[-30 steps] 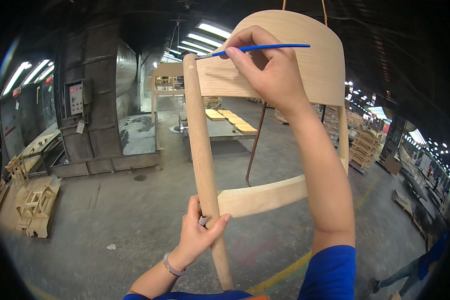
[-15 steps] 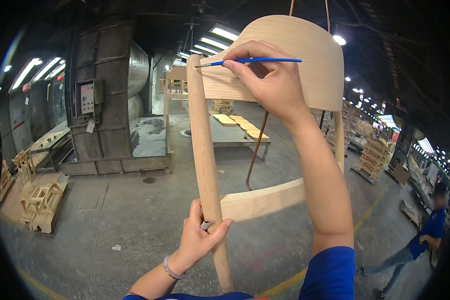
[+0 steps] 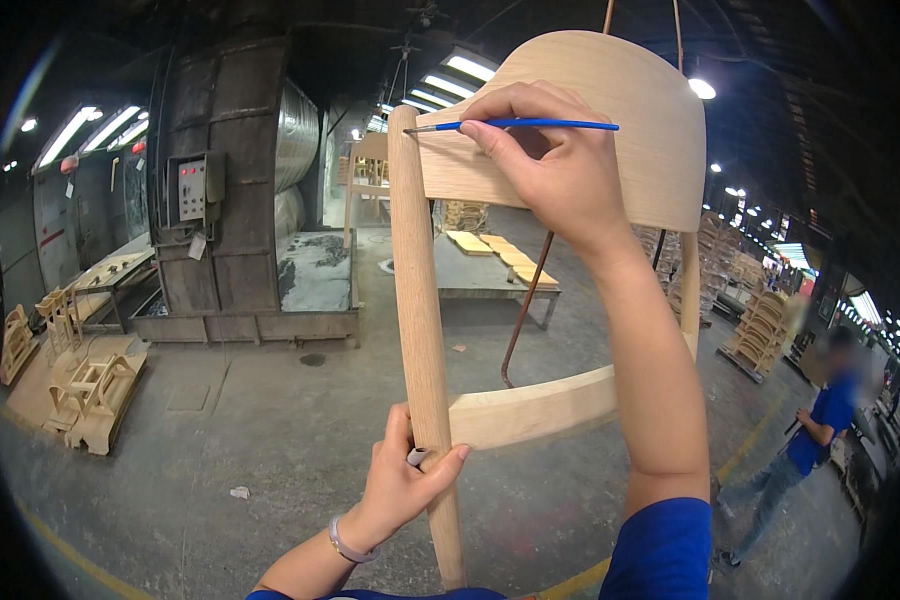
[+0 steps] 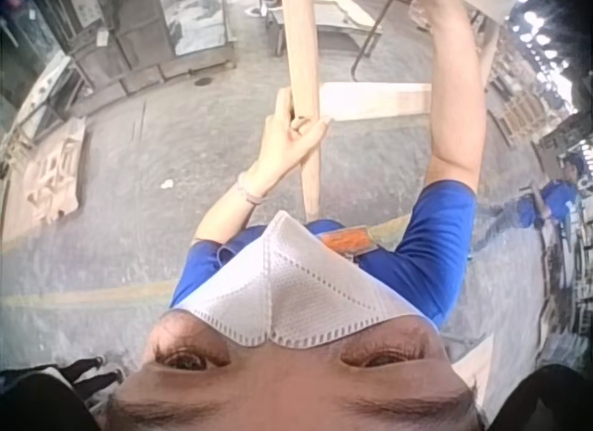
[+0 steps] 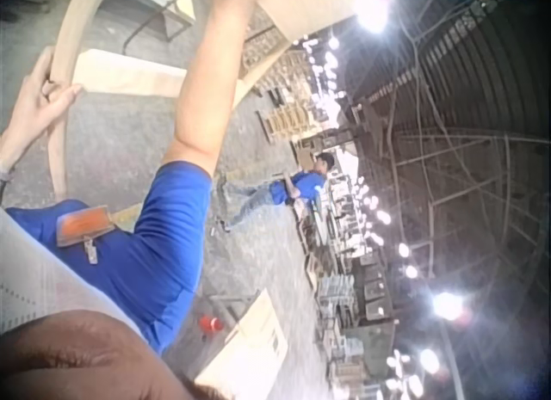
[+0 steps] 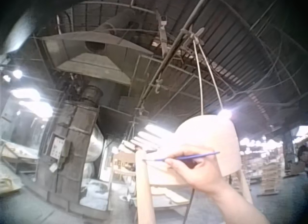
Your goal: The person uses a small brush to apply a finish to the joints and edges of a wooden chair back. They repeatedly dip the brush into a small container and carefully paint the connection points between the chair back and legs.
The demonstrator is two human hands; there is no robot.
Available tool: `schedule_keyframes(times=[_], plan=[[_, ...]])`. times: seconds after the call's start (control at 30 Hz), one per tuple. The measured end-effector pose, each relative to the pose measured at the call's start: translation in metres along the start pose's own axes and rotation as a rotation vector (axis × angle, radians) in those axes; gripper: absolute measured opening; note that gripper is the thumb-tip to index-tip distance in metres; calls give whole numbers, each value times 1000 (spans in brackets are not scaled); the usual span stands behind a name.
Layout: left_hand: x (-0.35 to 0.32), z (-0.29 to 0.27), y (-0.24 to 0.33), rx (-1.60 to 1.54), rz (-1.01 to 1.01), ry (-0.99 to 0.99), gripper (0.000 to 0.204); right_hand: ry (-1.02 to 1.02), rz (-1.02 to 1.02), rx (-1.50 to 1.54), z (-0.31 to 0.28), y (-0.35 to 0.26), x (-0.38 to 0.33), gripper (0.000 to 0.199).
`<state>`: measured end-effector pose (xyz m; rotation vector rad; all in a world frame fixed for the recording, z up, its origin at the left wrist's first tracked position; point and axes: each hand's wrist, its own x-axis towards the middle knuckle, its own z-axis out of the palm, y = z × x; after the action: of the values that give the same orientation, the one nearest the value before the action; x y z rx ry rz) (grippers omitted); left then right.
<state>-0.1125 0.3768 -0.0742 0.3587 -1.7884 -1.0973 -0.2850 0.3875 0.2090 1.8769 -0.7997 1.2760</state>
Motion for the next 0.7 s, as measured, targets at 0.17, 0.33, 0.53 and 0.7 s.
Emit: schedule_keyframes(times=[0.17, 0.33, 0.53, 0.7], plan=[[3, -3, -3, 5, 6, 0, 54, -5, 4, 31, 5, 3, 1, 9], [5, -3, -5, 0, 0, 2, 55, -5, -14, -14, 7, 6, 0, 10], [9, -4, -6, -3, -11, 0, 55, -13, -16, -20, 9, 9, 1, 10], [9, -4, -5, -2, -33, 4, 54, -17, -9, -12, 11, 11, 1, 9]])
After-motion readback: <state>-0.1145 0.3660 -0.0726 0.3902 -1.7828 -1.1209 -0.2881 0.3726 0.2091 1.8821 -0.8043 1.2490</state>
